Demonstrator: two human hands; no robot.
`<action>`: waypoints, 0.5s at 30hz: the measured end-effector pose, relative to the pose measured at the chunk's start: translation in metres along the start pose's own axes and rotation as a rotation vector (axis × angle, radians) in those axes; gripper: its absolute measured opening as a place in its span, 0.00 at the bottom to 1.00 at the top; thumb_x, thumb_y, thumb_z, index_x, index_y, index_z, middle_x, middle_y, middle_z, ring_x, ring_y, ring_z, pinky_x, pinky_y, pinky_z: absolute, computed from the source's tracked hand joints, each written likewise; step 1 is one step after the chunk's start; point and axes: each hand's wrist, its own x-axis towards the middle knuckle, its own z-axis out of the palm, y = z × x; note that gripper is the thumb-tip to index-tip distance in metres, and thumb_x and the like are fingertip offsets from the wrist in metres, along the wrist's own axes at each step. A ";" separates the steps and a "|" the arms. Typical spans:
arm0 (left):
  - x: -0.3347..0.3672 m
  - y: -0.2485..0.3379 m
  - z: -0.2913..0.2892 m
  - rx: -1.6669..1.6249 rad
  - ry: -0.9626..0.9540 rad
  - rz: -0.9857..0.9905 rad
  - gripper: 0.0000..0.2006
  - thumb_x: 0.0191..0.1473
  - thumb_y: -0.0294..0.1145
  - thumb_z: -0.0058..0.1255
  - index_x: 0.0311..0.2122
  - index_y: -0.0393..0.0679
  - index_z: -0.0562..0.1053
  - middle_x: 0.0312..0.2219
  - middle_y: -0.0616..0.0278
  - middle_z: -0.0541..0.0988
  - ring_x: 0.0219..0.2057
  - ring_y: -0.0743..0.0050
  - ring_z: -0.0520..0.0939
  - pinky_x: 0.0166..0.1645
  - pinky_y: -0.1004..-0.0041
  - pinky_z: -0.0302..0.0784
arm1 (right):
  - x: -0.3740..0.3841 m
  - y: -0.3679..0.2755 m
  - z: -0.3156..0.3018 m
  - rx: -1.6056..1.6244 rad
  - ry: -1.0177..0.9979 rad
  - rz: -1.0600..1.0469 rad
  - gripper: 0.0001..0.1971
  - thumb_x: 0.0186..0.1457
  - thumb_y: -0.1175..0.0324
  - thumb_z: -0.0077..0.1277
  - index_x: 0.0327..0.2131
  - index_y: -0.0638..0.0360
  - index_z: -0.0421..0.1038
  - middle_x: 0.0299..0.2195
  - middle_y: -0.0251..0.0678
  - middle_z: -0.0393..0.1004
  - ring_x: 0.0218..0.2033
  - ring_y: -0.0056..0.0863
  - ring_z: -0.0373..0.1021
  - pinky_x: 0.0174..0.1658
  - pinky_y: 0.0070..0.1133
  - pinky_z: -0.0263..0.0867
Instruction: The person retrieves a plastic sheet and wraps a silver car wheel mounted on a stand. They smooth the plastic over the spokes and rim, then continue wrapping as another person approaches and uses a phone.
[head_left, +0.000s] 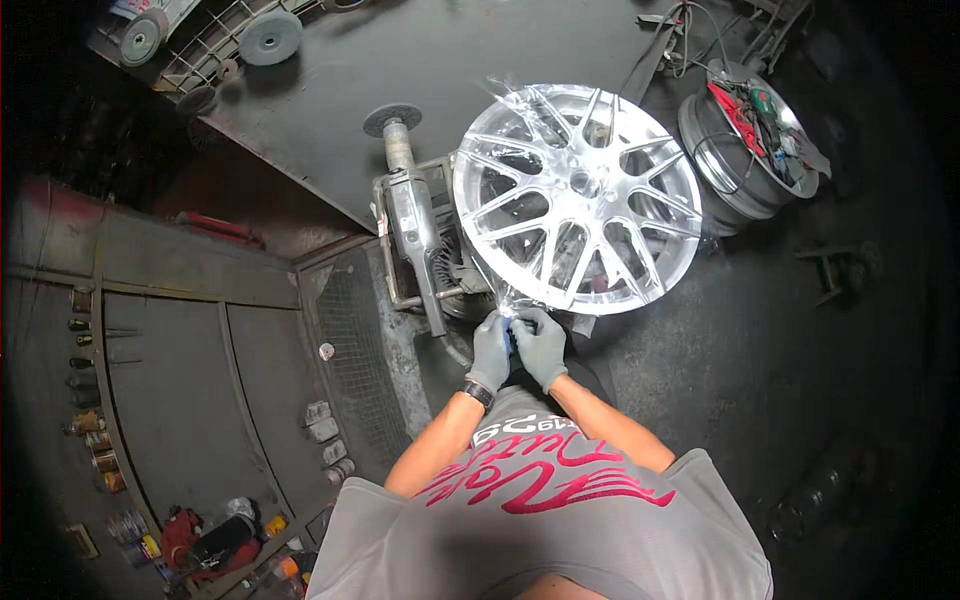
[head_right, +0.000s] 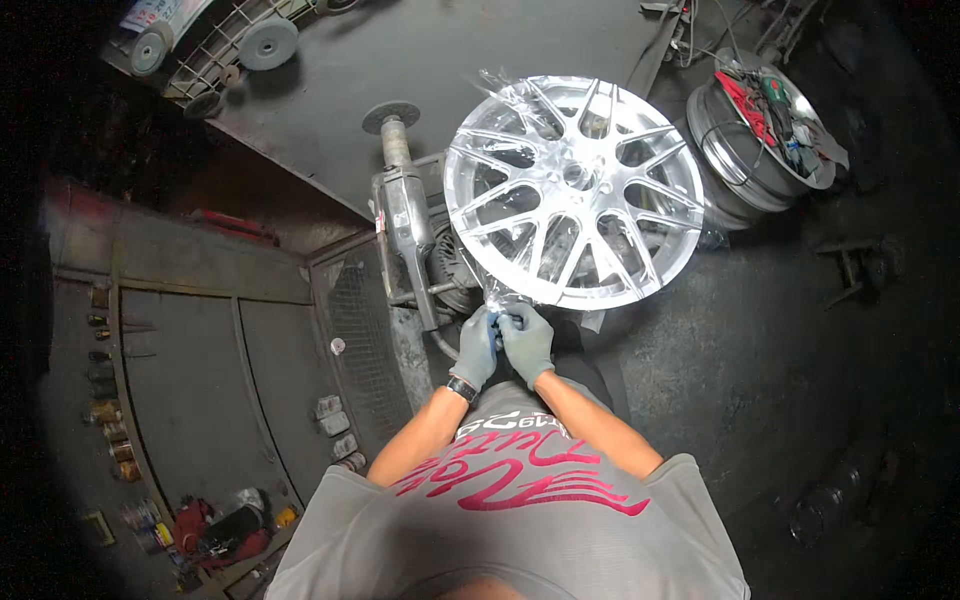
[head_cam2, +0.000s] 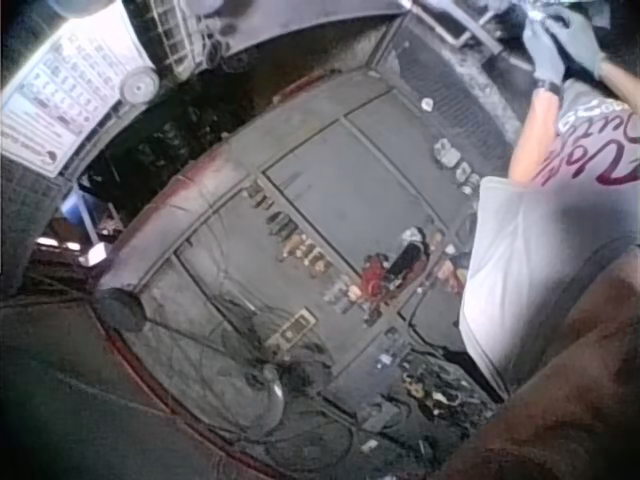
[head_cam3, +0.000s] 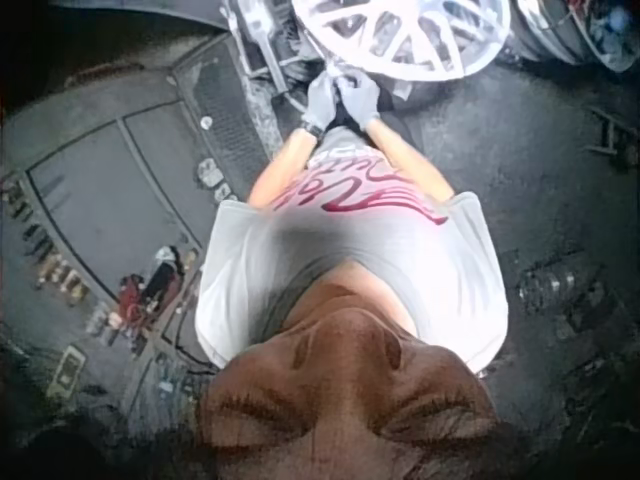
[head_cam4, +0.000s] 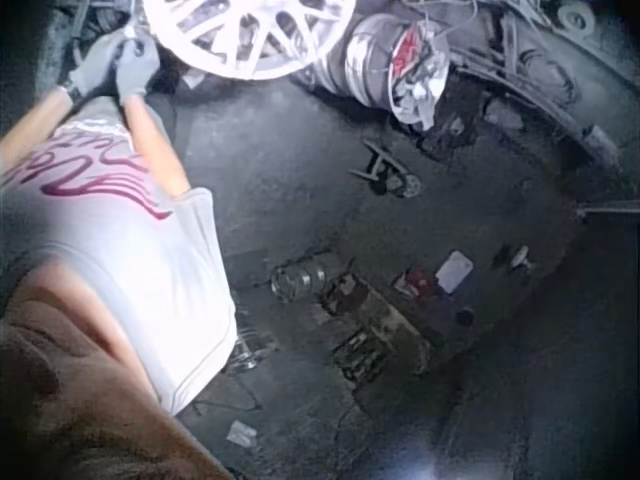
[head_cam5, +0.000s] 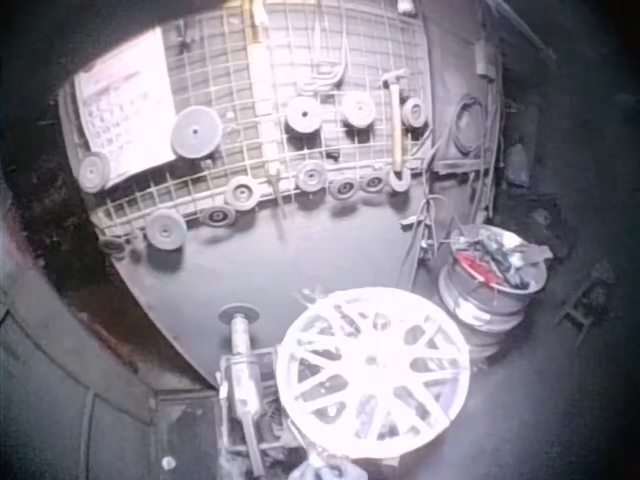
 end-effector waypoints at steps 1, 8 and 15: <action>0.001 -0.002 -0.001 0.000 -0.001 -0.001 0.11 0.64 0.30 0.38 0.38 0.37 0.74 0.29 0.66 0.76 0.30 0.80 0.75 0.37 0.75 0.73 | 0.000 -0.001 0.000 0.165 -0.010 0.168 0.11 0.51 0.73 0.57 0.38 0.67 0.75 0.26 0.34 0.77 0.26 0.18 0.71 0.32 0.18 0.68; 0.003 0.003 0.006 -0.054 0.042 0.001 0.08 0.60 0.30 0.42 0.35 0.42 0.74 0.27 0.66 0.77 0.26 0.80 0.75 0.28 0.77 0.72 | 0.009 -0.013 0.002 0.615 0.048 0.470 0.06 0.54 0.73 0.52 0.33 0.67 0.73 0.24 0.33 0.75 0.18 0.16 0.67 0.21 0.14 0.63; 0.017 0.007 -0.005 -0.367 -0.096 -0.284 0.09 0.56 0.32 0.43 0.35 0.41 0.74 0.26 0.58 0.77 0.25 0.69 0.75 0.29 0.70 0.73 | 0.021 0.008 0.004 0.680 0.060 0.580 0.05 0.55 0.73 0.52 0.32 0.64 0.72 0.21 0.31 0.72 0.16 0.16 0.64 0.17 0.16 0.61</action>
